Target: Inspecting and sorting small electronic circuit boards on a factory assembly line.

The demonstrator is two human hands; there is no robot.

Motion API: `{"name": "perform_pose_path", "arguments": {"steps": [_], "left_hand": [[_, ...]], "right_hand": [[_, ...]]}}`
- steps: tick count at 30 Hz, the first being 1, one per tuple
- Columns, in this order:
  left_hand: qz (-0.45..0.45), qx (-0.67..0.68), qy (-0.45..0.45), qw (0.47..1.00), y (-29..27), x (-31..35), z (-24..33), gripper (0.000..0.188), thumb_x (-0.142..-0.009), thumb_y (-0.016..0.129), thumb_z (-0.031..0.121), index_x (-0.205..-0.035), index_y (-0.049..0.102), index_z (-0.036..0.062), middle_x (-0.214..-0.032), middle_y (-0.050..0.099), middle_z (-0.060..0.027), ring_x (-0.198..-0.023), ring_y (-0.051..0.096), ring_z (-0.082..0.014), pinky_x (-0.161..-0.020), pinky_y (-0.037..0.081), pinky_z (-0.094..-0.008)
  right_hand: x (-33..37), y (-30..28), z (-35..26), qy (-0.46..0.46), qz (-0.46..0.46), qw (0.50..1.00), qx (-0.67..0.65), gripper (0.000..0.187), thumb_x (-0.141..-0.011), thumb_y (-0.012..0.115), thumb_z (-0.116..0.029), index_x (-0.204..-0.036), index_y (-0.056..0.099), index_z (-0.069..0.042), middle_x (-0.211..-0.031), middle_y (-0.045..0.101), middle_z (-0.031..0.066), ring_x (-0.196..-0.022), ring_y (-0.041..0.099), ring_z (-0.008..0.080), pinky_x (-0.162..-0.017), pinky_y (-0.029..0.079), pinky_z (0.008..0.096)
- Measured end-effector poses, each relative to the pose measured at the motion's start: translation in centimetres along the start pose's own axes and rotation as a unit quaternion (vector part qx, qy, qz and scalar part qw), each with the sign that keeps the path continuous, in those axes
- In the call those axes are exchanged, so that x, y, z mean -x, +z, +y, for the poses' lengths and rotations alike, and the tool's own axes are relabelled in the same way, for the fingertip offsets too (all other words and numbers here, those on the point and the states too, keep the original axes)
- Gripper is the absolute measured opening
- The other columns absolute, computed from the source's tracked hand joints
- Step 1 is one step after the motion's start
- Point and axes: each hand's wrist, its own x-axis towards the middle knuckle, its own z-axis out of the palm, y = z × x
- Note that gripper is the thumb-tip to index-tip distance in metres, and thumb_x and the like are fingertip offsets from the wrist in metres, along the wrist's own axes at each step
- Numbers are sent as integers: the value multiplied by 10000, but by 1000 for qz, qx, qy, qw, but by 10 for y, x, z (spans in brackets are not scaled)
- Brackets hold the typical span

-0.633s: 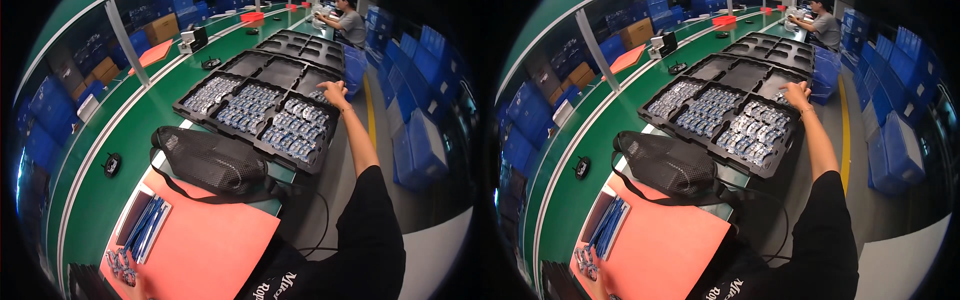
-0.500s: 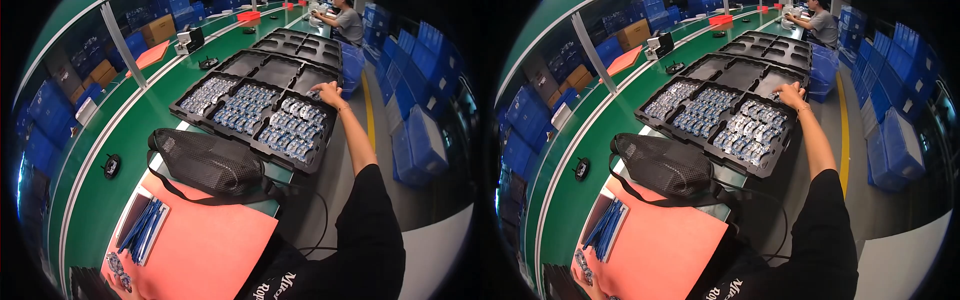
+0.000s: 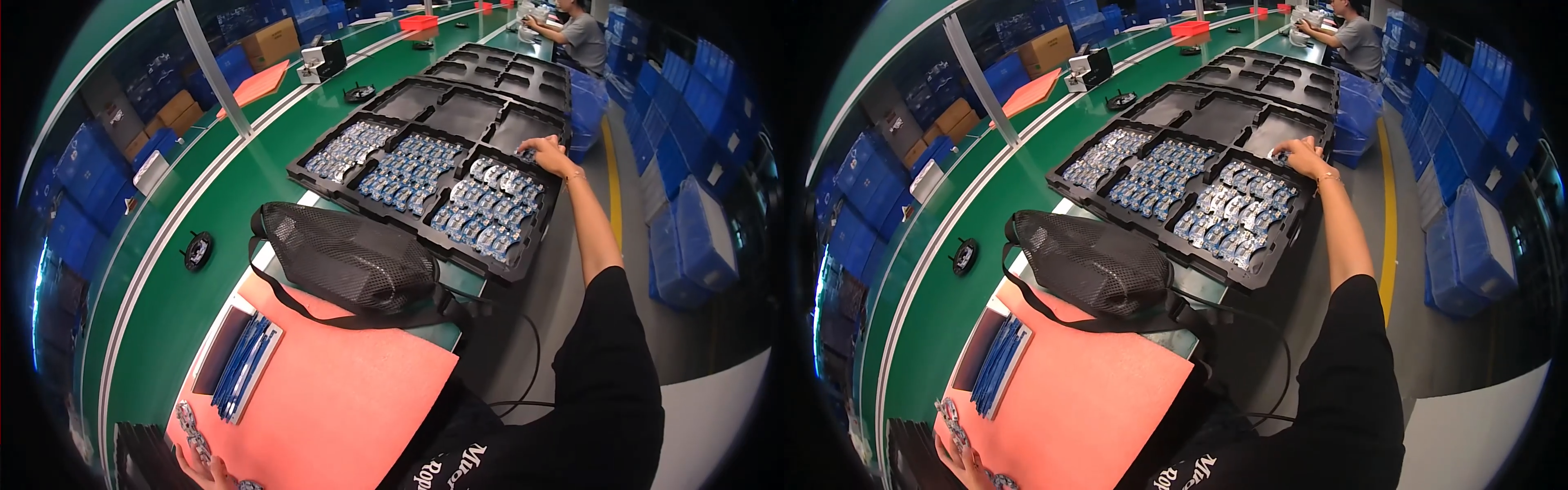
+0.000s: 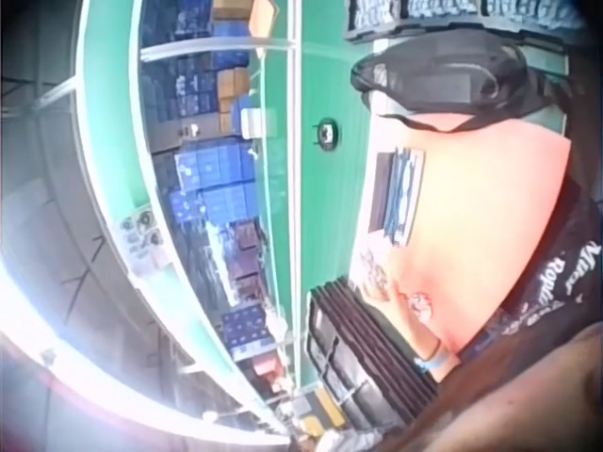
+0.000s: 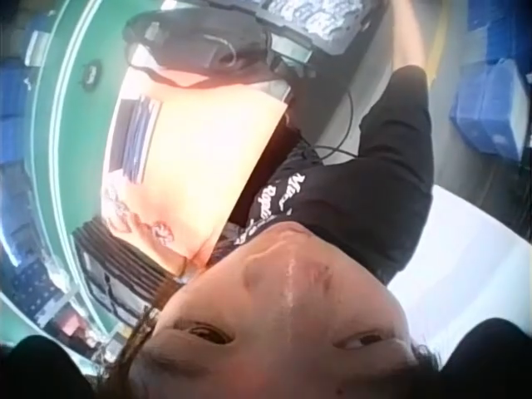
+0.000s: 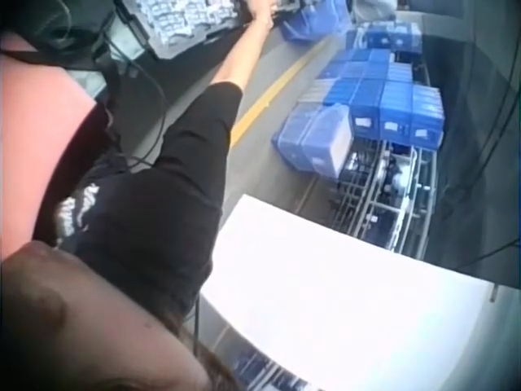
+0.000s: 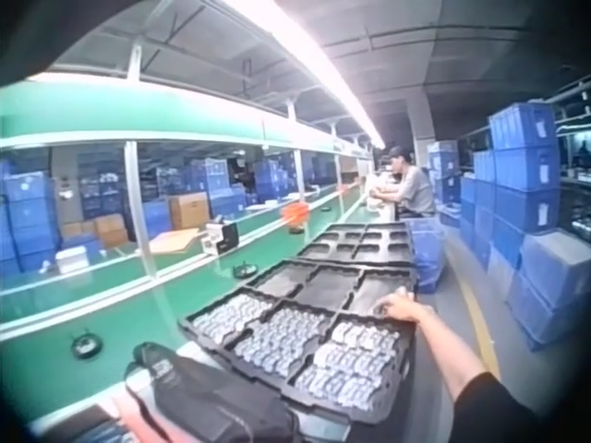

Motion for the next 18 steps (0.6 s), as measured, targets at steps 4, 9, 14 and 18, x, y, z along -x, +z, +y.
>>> {"name": "perform_pose_path", "arguments": {"steps": [4,9,14,18], "left_hand": [[-4,34,-6,999,19,3,22,816,-638,587,81,-1352,193,88,-1273,384,-106,-962,454,-159,-783,390,-263],[-10,79,-19,997,42,7,48,823,-632,574,78,-1355,183,93,-1281,377,-106,-945,448,-145,-767,387,-251],[-19,129,-28,991,58,16,58,830,-626,562,75,-1358,173,98,-1288,370,-105,-927,442,-132,-751,384,-239],[-20,125,-31,992,64,33,73,842,-621,561,78,-1364,164,104,-1272,366,-108,-872,427,-120,-726,374,-231]], "right_hand": [[-1,0,5,-20,-7,999,-24,530,-650,404,4,-1025,652,-276,-951,551,99,-1039,358,248,-820,264,322],[5,-2,-7,-7,42,999,-10,521,-669,409,4,-1054,643,-258,-970,548,122,-1052,336,270,-839,232,353],[16,-2,-13,23,-8,998,56,544,-682,414,-1,-1115,620,-260,-1061,555,146,-1026,331,264,-842,223,371],[18,-13,-22,2,-9,998,57,543,-668,424,9,-1086,638,-264,-1010,589,118,-1010,337,259,-836,234,365]]}}
